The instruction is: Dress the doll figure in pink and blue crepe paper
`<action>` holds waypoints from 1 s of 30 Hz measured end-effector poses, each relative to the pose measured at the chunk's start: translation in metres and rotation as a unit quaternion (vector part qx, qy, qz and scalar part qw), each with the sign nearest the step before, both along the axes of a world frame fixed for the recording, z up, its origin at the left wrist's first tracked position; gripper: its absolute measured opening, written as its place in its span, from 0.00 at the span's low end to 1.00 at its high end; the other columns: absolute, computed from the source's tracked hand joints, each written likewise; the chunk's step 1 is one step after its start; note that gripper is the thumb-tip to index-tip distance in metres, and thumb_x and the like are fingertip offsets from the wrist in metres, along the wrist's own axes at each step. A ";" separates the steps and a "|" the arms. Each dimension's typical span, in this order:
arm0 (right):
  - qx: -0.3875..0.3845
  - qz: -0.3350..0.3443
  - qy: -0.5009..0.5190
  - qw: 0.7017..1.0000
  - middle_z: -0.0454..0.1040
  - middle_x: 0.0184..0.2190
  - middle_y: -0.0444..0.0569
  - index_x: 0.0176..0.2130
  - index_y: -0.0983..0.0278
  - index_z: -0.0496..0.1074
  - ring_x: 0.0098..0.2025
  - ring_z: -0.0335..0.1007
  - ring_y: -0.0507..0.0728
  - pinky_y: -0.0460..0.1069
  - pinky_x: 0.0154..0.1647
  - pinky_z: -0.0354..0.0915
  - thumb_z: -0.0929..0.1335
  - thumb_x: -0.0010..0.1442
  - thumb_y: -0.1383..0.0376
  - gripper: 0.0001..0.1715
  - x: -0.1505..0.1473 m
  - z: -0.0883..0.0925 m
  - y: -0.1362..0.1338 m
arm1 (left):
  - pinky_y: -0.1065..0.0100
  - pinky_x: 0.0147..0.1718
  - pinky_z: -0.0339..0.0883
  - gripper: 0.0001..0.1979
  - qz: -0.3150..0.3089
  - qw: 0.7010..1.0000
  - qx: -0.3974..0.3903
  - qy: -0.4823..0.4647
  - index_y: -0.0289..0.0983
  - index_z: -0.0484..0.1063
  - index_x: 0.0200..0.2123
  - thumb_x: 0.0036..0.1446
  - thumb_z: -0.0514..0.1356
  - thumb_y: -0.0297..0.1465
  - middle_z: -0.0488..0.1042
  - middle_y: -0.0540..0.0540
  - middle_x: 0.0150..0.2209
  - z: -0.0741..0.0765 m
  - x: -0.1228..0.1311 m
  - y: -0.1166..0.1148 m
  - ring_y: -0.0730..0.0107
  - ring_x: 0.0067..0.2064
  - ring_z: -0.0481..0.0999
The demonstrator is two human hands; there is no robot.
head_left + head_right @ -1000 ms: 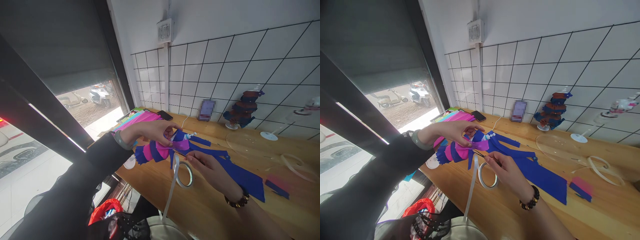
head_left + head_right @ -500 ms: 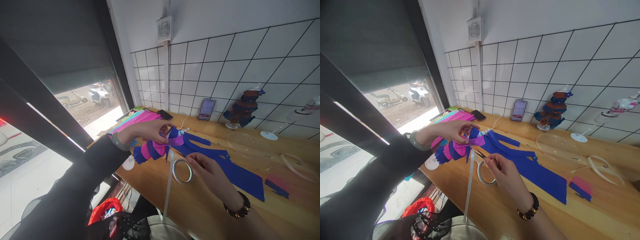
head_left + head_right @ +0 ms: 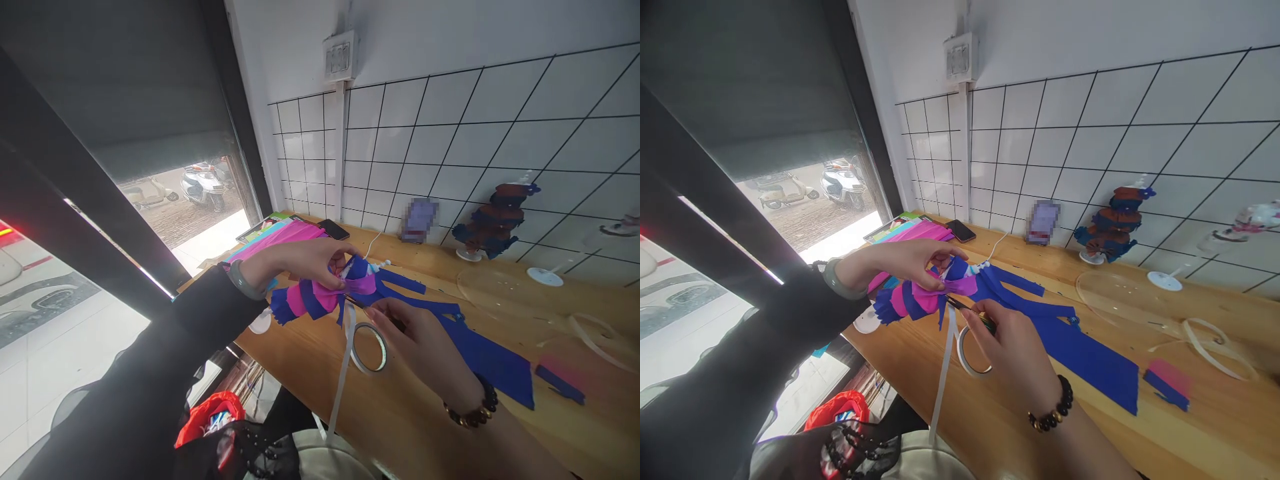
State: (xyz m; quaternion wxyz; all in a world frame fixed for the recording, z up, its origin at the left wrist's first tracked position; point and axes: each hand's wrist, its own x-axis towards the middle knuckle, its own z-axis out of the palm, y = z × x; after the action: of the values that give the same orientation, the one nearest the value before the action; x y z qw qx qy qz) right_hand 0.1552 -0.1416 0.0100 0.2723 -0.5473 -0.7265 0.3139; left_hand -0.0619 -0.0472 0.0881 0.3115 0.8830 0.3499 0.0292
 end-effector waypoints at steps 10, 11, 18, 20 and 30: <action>0.012 0.002 -0.007 1.000 0.58 0.18 0.40 0.30 0.60 0.69 0.21 0.50 0.51 0.47 0.23 0.47 0.59 0.61 0.45 0.25 0.002 0.000 0.000 | 0.69 0.31 0.60 0.31 -0.010 1.000 0.022 -0.003 0.41 0.62 0.56 0.50 0.62 0.41 0.67 0.48 0.35 -0.002 -0.001 0.002 0.72 0.34 0.66; 0.008 0.005 -0.002 1.000 0.58 0.18 0.40 0.30 0.60 0.69 0.21 0.51 0.51 0.47 0.23 0.47 0.59 0.61 0.45 0.25 0.003 0.000 0.000 | 0.69 0.31 0.60 0.31 -0.010 1.000 0.021 -0.004 0.41 0.61 0.56 0.50 0.62 0.41 0.67 0.48 0.35 -0.002 -0.001 0.002 0.72 0.34 0.66; -0.006 0.014 0.033 0.999 0.60 0.20 0.41 0.30 0.61 0.69 0.22 0.53 0.51 0.47 0.23 0.50 0.59 0.62 0.45 0.25 0.006 -0.001 -0.001 | 0.69 0.29 0.59 0.30 0.003 0.999 0.035 -0.004 0.42 0.61 0.56 0.51 0.61 0.41 0.66 0.49 0.33 -0.005 -0.002 0.003 0.72 0.32 0.65; 0.009 0.007 0.014 1.000 0.60 0.19 0.41 0.29 0.61 0.69 0.21 0.53 0.51 0.47 0.23 0.49 0.59 0.62 0.45 0.25 0.005 0.000 0.000 | 0.69 0.29 0.58 0.29 0.002 0.999 0.032 -0.004 0.42 0.61 0.56 0.51 0.61 0.41 0.66 0.49 0.33 -0.005 -0.002 0.003 0.72 0.32 0.65; 0.033 -0.001 -0.040 0.999 0.58 0.16 0.40 0.30 0.60 0.71 0.19 0.52 0.51 0.47 0.21 0.46 0.59 0.62 0.44 0.26 0.001 0.004 0.001 | 0.69 0.31 0.59 0.30 0.003 1.000 0.030 -0.001 0.42 0.62 0.55 0.49 0.62 0.43 0.69 0.48 0.36 -0.004 -0.001 0.002 0.71 0.34 0.66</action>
State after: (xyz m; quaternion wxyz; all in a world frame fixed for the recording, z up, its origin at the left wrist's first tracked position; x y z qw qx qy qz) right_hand 0.1559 -0.1403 0.0141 0.2612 -0.5505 -0.7464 0.2677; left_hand -0.0626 -0.0451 0.0844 0.2849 0.8911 0.3508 0.0415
